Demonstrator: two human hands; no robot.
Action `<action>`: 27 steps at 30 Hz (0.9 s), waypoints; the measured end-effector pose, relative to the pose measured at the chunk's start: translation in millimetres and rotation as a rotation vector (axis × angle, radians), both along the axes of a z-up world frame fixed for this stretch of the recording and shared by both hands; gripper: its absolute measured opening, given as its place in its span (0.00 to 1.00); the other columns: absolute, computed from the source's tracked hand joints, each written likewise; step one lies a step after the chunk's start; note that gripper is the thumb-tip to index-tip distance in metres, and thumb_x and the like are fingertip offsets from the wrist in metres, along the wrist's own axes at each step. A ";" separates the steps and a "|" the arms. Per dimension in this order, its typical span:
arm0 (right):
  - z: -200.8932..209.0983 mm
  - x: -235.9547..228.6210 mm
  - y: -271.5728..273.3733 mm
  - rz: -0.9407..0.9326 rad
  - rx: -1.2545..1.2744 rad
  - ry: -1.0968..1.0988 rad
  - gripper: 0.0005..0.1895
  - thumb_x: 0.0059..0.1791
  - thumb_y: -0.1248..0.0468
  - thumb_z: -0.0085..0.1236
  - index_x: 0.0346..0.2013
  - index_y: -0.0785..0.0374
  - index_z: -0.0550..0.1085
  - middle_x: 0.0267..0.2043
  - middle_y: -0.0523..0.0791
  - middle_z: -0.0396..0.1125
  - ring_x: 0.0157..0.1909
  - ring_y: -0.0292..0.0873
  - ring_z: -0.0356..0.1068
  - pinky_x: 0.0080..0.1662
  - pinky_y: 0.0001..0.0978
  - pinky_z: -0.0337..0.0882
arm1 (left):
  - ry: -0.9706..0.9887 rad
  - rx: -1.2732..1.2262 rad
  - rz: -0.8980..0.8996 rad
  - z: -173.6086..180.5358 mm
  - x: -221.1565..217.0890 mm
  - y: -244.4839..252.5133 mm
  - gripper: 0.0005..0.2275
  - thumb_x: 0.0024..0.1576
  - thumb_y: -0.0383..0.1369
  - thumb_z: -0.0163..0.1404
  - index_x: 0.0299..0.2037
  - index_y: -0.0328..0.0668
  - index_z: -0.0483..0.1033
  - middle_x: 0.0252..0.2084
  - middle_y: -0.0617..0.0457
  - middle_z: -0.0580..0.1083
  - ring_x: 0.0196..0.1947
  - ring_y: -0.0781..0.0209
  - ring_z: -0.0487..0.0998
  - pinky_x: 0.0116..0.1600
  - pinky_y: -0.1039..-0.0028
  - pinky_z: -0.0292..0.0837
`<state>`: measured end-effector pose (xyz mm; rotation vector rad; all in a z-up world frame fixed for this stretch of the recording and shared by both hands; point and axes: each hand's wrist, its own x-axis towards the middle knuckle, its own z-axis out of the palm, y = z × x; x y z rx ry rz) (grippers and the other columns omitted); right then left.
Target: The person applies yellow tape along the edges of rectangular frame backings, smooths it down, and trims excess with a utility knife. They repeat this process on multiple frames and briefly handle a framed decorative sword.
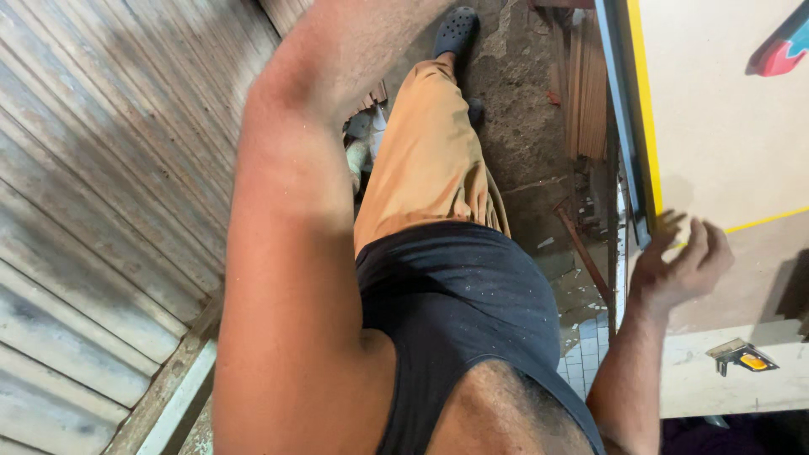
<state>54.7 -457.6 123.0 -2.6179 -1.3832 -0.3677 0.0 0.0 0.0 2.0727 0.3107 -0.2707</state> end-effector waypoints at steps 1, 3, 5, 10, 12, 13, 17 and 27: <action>-3.2 1.4 33.3 0.020 0.018 0.076 0.13 0.54 0.74 0.60 0.54 0.68 0.75 0.57 0.52 0.69 0.58 0.51 0.71 0.52 0.37 0.77 | 0.007 -0.009 0.004 -1.8 0.2 -1.4 0.14 0.69 0.47 0.54 0.52 0.48 0.74 0.34 0.59 0.79 0.28 0.69 0.82 0.35 0.76 0.78; -1.7 -1.3 95.2 0.104 0.039 0.181 0.13 0.55 0.75 0.63 0.55 0.66 0.76 0.58 0.52 0.69 0.58 0.52 0.71 0.54 0.40 0.76 | 0.018 -0.029 0.015 -6.6 4.2 0.5 0.13 0.69 0.47 0.54 0.52 0.48 0.74 0.34 0.59 0.79 0.28 0.69 0.82 0.34 0.76 0.78; 9.0 -7.1 148.4 0.203 0.031 0.231 0.16 0.54 0.76 0.65 0.56 0.65 0.76 0.58 0.52 0.69 0.58 0.54 0.70 0.55 0.44 0.74 | 0.041 -0.076 0.042 -11.0 7.7 5.3 0.13 0.69 0.46 0.54 0.52 0.48 0.74 0.34 0.59 0.79 0.28 0.69 0.82 0.34 0.76 0.78; 47.6 -12.8 239.5 0.271 0.116 0.446 0.19 0.54 0.77 0.62 0.59 0.68 0.72 0.58 0.52 0.68 0.59 0.53 0.69 0.60 0.41 0.72 | -0.061 -0.180 0.234 10.0 -14.2 19.4 0.12 0.69 0.46 0.53 0.52 0.48 0.74 0.34 0.59 0.79 0.27 0.70 0.82 0.34 0.76 0.78; 62.7 -6.3 257.5 0.209 0.172 0.718 0.15 0.59 0.74 0.66 0.59 0.68 0.73 0.57 0.51 0.69 0.53 0.46 0.71 0.56 0.35 0.73 | -0.400 0.050 0.333 31.3 -52.2 12.8 0.10 0.70 0.43 0.56 0.50 0.49 0.74 0.32 0.60 0.79 0.25 0.68 0.82 0.30 0.75 0.78; 66.6 -3.4 265.3 0.177 0.204 0.853 0.13 0.61 0.73 0.69 0.58 0.68 0.74 0.57 0.50 0.70 0.50 0.43 0.72 0.54 0.31 0.73 | -0.445 -0.142 0.367 44.1 -65.0 4.3 0.10 0.70 0.40 0.54 0.55 0.48 0.69 0.35 0.59 0.79 0.28 0.68 0.83 0.34 0.75 0.80; 77.7 4.4 279.4 0.025 0.273 1.363 0.15 0.60 0.70 0.66 0.59 0.70 0.73 0.55 0.46 0.70 0.52 0.35 0.70 0.58 0.26 0.71 | -0.548 -0.340 0.441 89.2 -94.7 -27.7 0.17 0.67 0.34 0.52 0.62 0.51 0.59 0.43 0.58 0.78 0.32 0.69 0.85 0.40 0.76 0.82; 78.6 9.8 292.4 0.126 0.141 1.304 0.08 0.60 0.69 0.69 0.47 0.71 0.76 0.45 0.43 0.70 0.47 0.34 0.69 0.53 0.25 0.71 | -0.399 -0.080 0.452 132.6 -96.0 -48.0 0.18 0.60 0.34 0.57 0.56 0.56 0.64 0.34 0.61 0.78 0.25 0.66 0.82 0.32 0.73 0.79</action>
